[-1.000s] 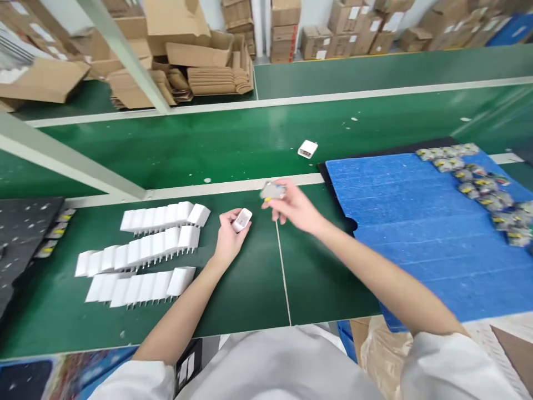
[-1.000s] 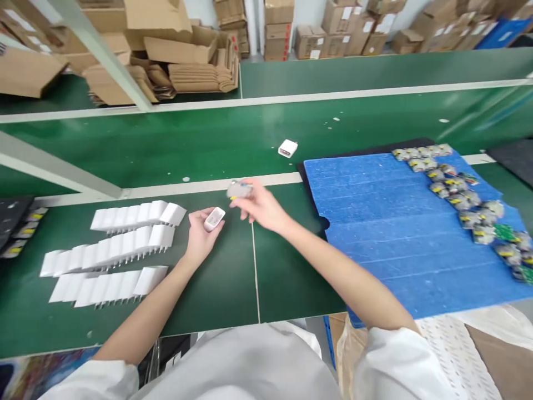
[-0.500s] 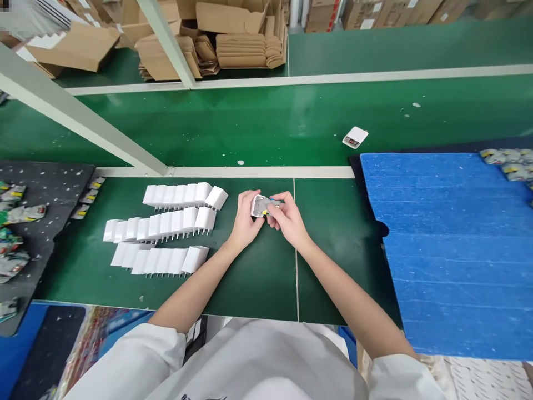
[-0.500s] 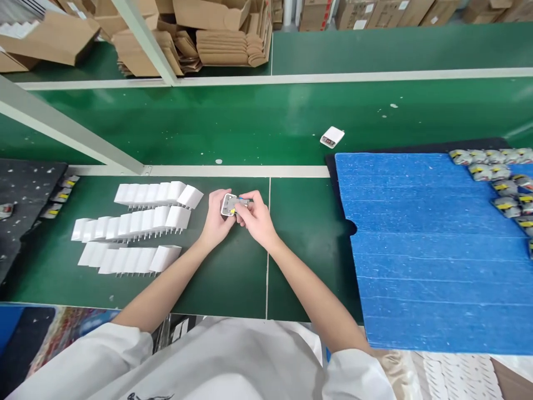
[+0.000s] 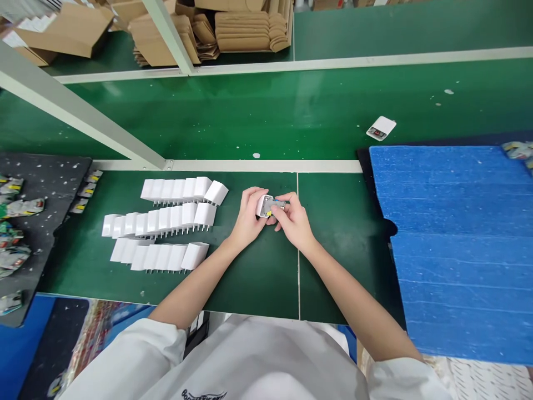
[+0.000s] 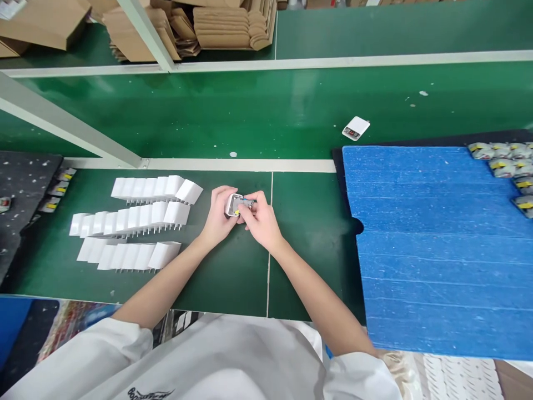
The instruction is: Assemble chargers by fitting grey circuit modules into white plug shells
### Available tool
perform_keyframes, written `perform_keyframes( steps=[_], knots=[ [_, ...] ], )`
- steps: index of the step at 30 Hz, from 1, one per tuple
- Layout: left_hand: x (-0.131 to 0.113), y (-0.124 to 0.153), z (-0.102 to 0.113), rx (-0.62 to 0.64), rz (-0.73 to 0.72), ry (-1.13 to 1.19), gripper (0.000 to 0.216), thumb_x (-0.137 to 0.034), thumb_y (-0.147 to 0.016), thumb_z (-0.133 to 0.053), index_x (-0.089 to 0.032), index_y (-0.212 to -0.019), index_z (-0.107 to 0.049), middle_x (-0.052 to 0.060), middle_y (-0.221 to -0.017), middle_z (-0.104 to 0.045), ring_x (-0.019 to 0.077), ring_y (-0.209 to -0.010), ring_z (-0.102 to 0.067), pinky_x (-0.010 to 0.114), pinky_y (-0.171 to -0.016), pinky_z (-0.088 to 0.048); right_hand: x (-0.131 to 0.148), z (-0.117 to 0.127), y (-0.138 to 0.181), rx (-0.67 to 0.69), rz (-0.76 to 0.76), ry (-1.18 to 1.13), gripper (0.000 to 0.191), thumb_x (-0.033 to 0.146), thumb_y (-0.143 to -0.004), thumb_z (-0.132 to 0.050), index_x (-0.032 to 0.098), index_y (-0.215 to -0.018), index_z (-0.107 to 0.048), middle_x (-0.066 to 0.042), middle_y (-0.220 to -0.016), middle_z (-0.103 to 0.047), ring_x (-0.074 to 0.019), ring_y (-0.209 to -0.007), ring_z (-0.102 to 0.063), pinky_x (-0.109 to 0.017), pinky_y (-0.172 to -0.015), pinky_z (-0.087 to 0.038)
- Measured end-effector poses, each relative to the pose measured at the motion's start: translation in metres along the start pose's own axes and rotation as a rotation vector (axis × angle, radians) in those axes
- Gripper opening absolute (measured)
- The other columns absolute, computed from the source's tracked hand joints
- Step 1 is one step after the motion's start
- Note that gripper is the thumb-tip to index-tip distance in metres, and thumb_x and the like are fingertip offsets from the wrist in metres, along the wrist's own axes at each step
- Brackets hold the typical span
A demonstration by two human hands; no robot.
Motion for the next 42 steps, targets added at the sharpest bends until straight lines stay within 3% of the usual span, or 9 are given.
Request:
perform_keyframes(
  steps=[9, 14, 21, 26, 34, 39, 42],
  knots=[
    [-0.009, 0.0, 0.004, -0.059, -0.097, 0.003, 0.047, -0.016, -0.091, -0.058, -0.025, -0.136, -0.047, 0.011, -0.13, -0.05, 0.025, -0.124, -0.054, 0.043, -0.102, -0.054, 0.006, 0.001, 0.008, -0.041, 0.074, 0.17, 0.039, 0.062, -0.092, -0.059, 0.029, -0.105, -0.043, 0.0, -0.082, -0.071, -0.0221, -0.07, -0.074, -0.034, -0.058, -0.055],
    [-0.007, 0.001, 0.005, -0.074, -0.089, -0.021, 0.039, -0.029, -0.096, -0.06, -0.025, -0.133, -0.048, 0.012, -0.129, -0.05, 0.0254, -0.122, -0.056, 0.044, -0.098, -0.056, 0.011, 0.001, 0.011, -0.014, 0.133, 0.37, 0.026, 0.05, -0.097, -0.054, 0.028, -0.107, -0.044, -0.001, -0.08, -0.07, -0.0236, -0.065, -0.071, -0.034, -0.058, -0.051],
    [-0.012, 0.001, 0.011, -0.161, -0.158, 0.009, 0.037, -0.035, -0.099, -0.059, -0.026, -0.133, -0.048, 0.011, -0.125, -0.053, 0.0252, -0.119, -0.057, 0.042, -0.094, -0.056, 0.019, -0.003, 0.019, -0.041, 0.281, 0.568, 0.023, 0.047, -0.099, -0.049, 0.027, -0.111, -0.046, 0.002, -0.07, -0.064, -0.0207, -0.051, -0.064, -0.031, -0.053, -0.045],
    [-0.015, 0.001, 0.011, -0.164, -0.197, -0.01, 0.039, -0.034, -0.099, -0.059, -0.027, -0.135, -0.047, 0.011, -0.127, -0.053, 0.0246, -0.119, -0.058, 0.04, -0.091, -0.058, 0.022, -0.003, 0.019, -0.014, 0.321, 0.646, 0.022, 0.042, -0.101, -0.048, 0.024, -0.112, -0.045, 0.0, -0.075, -0.067, -0.0177, -0.051, -0.063, -0.027, -0.053, -0.043],
    [-0.017, 0.002, 0.007, -0.114, -0.193, -0.06, 0.039, -0.025, -0.099, -0.056, -0.027, -0.137, -0.051, 0.011, -0.127, -0.056, 0.0242, -0.12, -0.059, 0.041, -0.099, -0.055, 0.019, -0.002, 0.015, -0.014, 0.124, 0.674, 0.024, 0.041, -0.099, -0.049, 0.023, -0.115, -0.047, -0.001, -0.079, -0.066, -0.0209, -0.058, -0.066, -0.03, -0.059, -0.044],
    [-0.013, 0.0, 0.002, 0.003, -0.137, 0.025, 0.046, -0.031, -0.098, -0.058, -0.023, -0.142, -0.049, 0.013, -0.133, -0.061, 0.0261, -0.125, -0.06, 0.042, -0.103, -0.054, 0.021, 0.01, 0.004, 0.062, 0.069, 0.438, 0.053, 0.053, -0.096, -0.056, 0.024, -0.137, -0.039, 0.005, -0.072, -0.062, -0.019, -0.061, -0.064, -0.032, -0.061, -0.051],
    [-0.012, -0.001, -0.003, 0.098, -0.084, 0.205, 0.049, -0.032, -0.1, -0.055, -0.023, -0.146, -0.041, 0.014, -0.137, -0.062, 0.0252, -0.126, -0.063, 0.041, -0.102, -0.056, 0.017, 0.024, 0.002, 0.098, -0.068, 0.312, 0.056, 0.057, -0.097, -0.055, 0.023, -0.14, -0.042, 0.004, -0.072, -0.061, -0.0178, -0.066, -0.066, -0.028, -0.057, -0.055]
  ],
)
Point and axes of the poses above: each hand's wrist, its own y-axis away from the middle knuckle, its own z-axis out of the back of the hand, x = y × z, the point moved 6 cm from there along -y, towards the middle knuckle
